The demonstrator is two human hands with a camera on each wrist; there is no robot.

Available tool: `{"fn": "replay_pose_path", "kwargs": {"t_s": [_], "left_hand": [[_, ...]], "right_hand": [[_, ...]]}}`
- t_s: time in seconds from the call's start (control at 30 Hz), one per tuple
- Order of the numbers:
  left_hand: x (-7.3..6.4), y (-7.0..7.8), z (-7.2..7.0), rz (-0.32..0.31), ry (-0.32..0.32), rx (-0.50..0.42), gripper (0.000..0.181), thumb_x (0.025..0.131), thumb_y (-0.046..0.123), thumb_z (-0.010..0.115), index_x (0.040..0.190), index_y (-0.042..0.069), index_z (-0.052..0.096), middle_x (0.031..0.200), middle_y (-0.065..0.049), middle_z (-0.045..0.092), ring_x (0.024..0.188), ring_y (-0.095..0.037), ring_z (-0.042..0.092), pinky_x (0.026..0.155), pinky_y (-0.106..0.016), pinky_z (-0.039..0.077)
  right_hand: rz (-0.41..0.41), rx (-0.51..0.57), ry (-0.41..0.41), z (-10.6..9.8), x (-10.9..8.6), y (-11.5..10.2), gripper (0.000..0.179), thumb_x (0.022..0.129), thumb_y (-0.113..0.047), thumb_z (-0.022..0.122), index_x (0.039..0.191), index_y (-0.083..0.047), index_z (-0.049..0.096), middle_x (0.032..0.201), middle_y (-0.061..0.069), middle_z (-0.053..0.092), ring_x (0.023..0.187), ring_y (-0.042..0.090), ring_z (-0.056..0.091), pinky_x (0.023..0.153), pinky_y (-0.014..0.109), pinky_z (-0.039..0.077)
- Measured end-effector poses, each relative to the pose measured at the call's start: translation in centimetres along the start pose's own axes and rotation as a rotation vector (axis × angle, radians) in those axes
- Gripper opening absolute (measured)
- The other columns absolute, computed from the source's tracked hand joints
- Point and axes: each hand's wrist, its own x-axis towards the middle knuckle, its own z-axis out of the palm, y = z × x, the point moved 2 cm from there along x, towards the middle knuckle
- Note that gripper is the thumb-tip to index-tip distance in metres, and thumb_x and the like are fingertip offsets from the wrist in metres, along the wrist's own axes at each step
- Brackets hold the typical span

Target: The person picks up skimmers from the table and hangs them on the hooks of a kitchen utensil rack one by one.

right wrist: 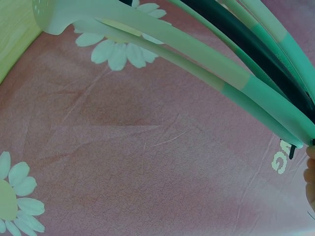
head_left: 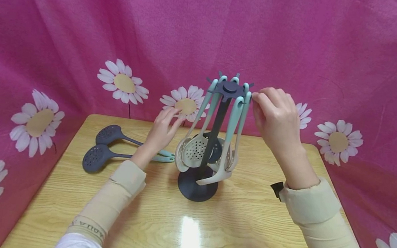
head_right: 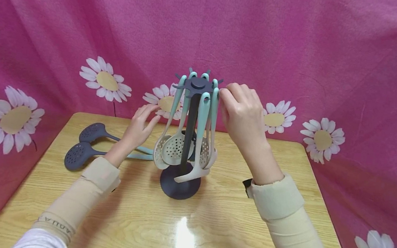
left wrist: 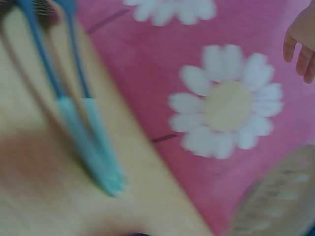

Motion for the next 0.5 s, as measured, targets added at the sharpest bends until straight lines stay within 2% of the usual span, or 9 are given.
{"fn": "replay_pose_path", "kwargs": {"t_s": [0.1, 0.23, 0.37, 0.5], "left_hand": [[-1.0, -2.0, 0.2, -0.079, -0.13, 0.17, 0.036, 0.09, 0.013, 0.056, 0.124, 0.002, 0.052, 0.12, -0.017, 0.052, 0.113, -0.032, 0.045, 0.097, -0.048, 0.034], [-3.0, -4.9, 0.5, -0.126, -0.316, 0.348, 0.041, 0.09, 0.014, 0.057, 0.128, 0.002, 0.048, 0.125, -0.018, 0.048, 0.118, -0.034, 0.041, 0.1, -0.049, 0.031], [-5.0, -7.1, 0.6, -0.169, -0.431, 0.416, 0.044, 0.088, 0.014, 0.059, 0.129, 0.001, 0.047, 0.128, -0.019, 0.046, 0.121, -0.034, 0.039, 0.104, -0.049, 0.027], [-6.6, -8.6, 0.8, -0.196, -0.485, 0.428, 0.045, 0.087, 0.013, 0.062, 0.128, 0.001, 0.048, 0.127, -0.019, 0.048, 0.12, -0.035, 0.04, 0.104, -0.05, 0.026]], "right_hand": [[-0.003, -0.002, -0.003, 0.0, 0.0, 0.0, 0.007, 0.081, 0.007, 0.057, 0.083, 0.003, 0.062, 0.078, 0.013, 0.059, 0.069, 0.031, 0.051, 0.058, 0.04, 0.039], [-0.009, -0.012, -0.013, -0.1, 0.0, 0.1, 0.005, 0.082, 0.007, 0.057, 0.083, 0.004, 0.062, 0.078, 0.013, 0.059, 0.068, 0.031, 0.051, 0.058, 0.039, 0.039], [-0.007, -0.011, -0.004, 0.0, 0.0, 0.0, 0.005, 0.082, 0.006, 0.058, 0.082, 0.004, 0.062, 0.078, 0.014, 0.059, 0.068, 0.031, 0.051, 0.057, 0.039, 0.039], [0.006, 0.009, 0.018, 0.1, -0.1, 0.0, 0.006, 0.08, 0.007, 0.059, 0.082, 0.003, 0.062, 0.077, 0.013, 0.059, 0.068, 0.032, 0.051, 0.057, 0.04, 0.038]]}}
